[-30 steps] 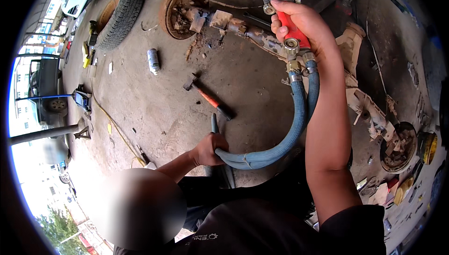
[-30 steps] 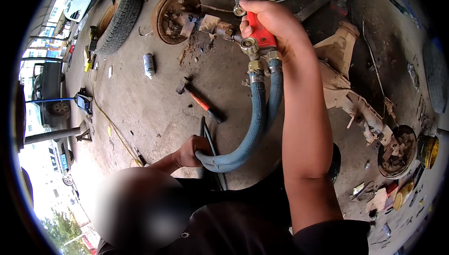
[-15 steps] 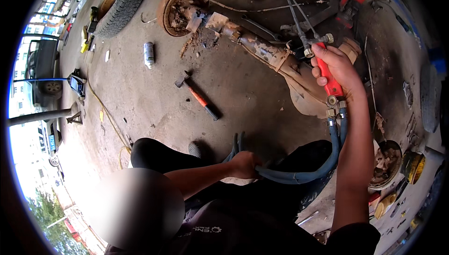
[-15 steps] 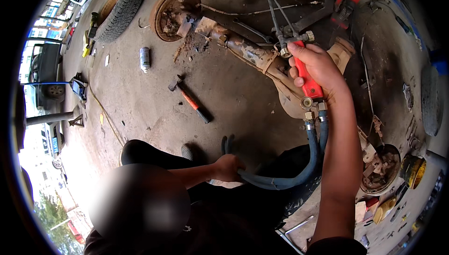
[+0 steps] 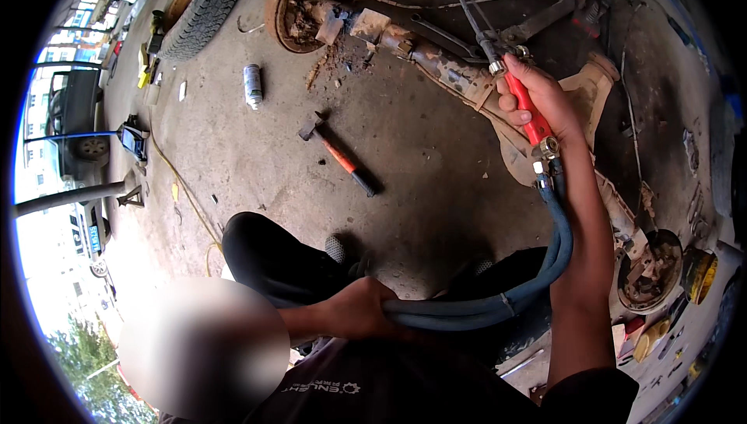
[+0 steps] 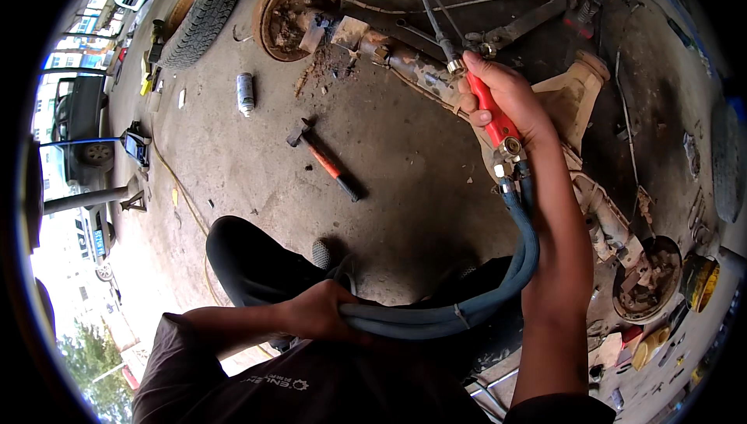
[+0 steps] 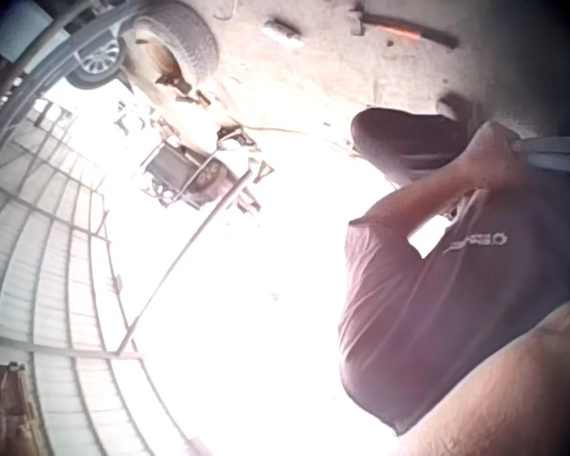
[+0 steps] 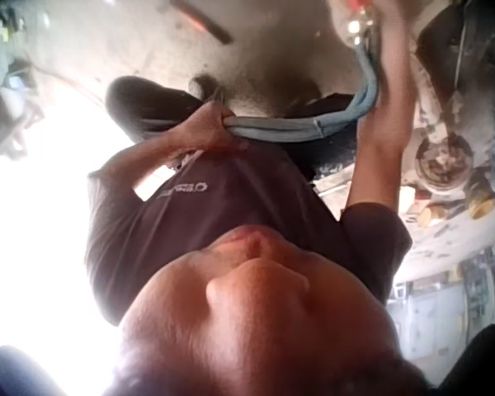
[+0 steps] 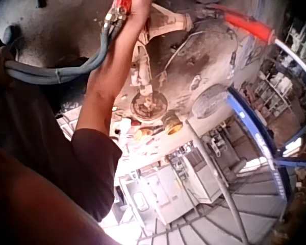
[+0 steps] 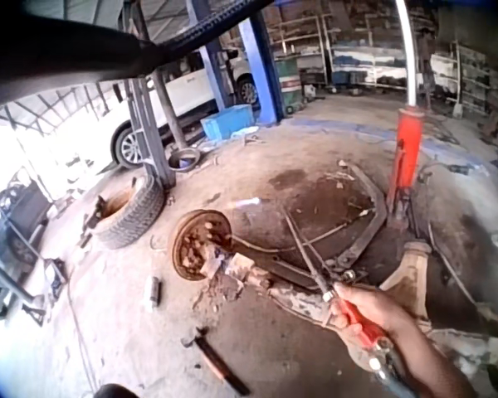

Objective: The person uses a handheld cutting torch to heat a rusty metal axle assembly. They repeatedly apply the flame to the joint and strike the heated area with a hammer to break the metal apart. The task involves alternating between heating and hammering to remove a component from the axle.

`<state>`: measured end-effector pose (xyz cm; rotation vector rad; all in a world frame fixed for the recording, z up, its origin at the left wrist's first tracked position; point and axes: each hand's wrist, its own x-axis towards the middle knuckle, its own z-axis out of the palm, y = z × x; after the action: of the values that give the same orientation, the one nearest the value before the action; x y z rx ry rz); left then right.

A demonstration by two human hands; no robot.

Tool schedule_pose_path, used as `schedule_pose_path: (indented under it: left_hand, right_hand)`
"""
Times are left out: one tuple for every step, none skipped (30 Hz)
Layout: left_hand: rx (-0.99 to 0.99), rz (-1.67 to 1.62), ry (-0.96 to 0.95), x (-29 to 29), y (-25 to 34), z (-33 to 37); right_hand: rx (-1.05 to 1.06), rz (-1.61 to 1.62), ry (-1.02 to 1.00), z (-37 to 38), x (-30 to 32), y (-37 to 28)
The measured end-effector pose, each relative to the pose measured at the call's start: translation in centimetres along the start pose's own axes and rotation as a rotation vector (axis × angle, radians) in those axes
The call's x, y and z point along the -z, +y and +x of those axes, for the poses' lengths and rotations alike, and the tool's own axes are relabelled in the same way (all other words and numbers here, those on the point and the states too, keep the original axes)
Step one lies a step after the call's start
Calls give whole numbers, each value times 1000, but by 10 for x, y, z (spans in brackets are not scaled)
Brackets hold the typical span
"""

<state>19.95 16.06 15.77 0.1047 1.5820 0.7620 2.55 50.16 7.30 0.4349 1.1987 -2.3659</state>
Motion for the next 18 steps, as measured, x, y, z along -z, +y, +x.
schedule_pose_path:
  left_hand:
    - [-115,27,107,16,-6,-2]
    - [-222,44,227,28,-16,-3]
    - [-313,262,431,40,-32,2]
    - [-398,482,642,52,-55,13]
    - [-288,527,687,65,-87,24]
    - [-185,569,723,78,-116,36]
    - [-106,663,692,87,-133,46]
    - [-31,759,660,97,-141,56]
    - [-121,744,680,109,-144,64]
    - [-200,730,703,119,-145,67]
    - [-295,712,728,133,-139,67]
    - [-366,750,704,155,-148,70]
    - [-414,676,807,167,-158,78]
    - [-465,604,909,175,-166,89]
    - [-428,465,1017,179,-181,107]
    - [-394,320,1121,181,-194,129]
    - [-349,90,1172,180,-192,152]
    - [-357,-31,1258,183,-222,178]
  right_hand:
    - [44,47,-2,6,6,2]
    - [27,53,34,9,6,8]
    - [14,53,63,14,1,10]
    - [1,49,84,22,-9,11]
    - [32,3,96,24,-29,23]
    - [20,43,65,29,-41,38]
    - [38,49,63,31,-54,50]
    - [50,53,26,37,-57,65]
    - [45,55,5,38,-64,69]
    - [41,50,-19,38,-74,70]
    - [39,84,-28,39,-82,69]
    - [31,121,-48,39,-91,67]
    - [26,138,-61,42,-97,60]
    - [58,205,-50,44,-102,51]
    - [109,258,-34,48,-105,43]
    - [161,306,-18,53,-107,35]
    - [208,323,38,58,-102,29]
    - [251,336,31,60,-101,24]
